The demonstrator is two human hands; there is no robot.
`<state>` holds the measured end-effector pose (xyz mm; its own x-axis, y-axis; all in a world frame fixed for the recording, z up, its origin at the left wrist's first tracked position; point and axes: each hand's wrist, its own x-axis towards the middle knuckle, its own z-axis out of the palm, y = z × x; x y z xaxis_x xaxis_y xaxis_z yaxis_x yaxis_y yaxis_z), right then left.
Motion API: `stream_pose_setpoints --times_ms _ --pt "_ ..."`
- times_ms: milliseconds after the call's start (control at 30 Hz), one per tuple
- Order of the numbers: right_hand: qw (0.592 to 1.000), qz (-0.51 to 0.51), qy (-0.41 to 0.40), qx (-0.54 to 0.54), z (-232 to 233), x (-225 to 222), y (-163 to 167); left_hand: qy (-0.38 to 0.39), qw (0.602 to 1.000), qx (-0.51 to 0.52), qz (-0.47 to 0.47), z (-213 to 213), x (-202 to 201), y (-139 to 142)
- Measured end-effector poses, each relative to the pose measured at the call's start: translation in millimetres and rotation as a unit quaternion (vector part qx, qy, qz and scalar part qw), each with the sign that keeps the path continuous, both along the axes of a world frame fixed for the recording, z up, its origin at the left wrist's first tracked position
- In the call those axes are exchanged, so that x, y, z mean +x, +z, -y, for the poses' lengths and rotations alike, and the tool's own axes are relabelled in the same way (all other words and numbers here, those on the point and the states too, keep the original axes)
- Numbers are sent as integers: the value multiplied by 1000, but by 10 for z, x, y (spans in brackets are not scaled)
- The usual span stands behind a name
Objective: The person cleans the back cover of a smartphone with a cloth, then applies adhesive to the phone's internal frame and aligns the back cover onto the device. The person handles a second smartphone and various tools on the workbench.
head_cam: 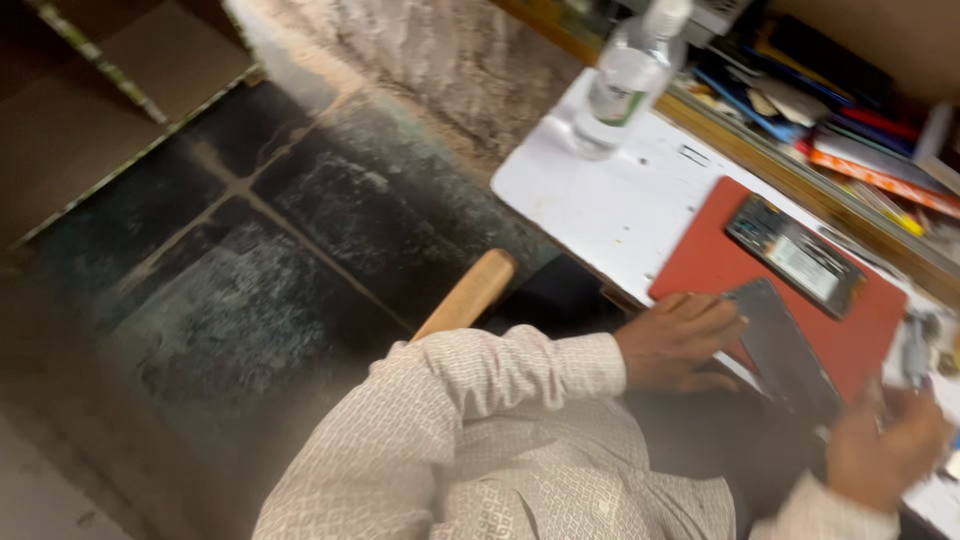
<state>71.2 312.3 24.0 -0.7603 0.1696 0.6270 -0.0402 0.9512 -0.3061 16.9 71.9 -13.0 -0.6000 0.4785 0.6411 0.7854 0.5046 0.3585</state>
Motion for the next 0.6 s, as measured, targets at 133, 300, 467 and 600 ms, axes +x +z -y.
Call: stream_pose_setpoints --times_ms 133,300,467,600 --pt "972 80 -70 -208 -151 385 -349 41 999 35 4 -214 21 -50" --pt "908 81 -2 -410 -213 280 -592 15 998 58 33 -125 104 190" --pt "918 21 89 -386 -401 142 -549 51 972 230 -1 798 -261 398" --pt "948 91 38 -302 -460 1 -457 328 848 417 -8 2236 -713 815"
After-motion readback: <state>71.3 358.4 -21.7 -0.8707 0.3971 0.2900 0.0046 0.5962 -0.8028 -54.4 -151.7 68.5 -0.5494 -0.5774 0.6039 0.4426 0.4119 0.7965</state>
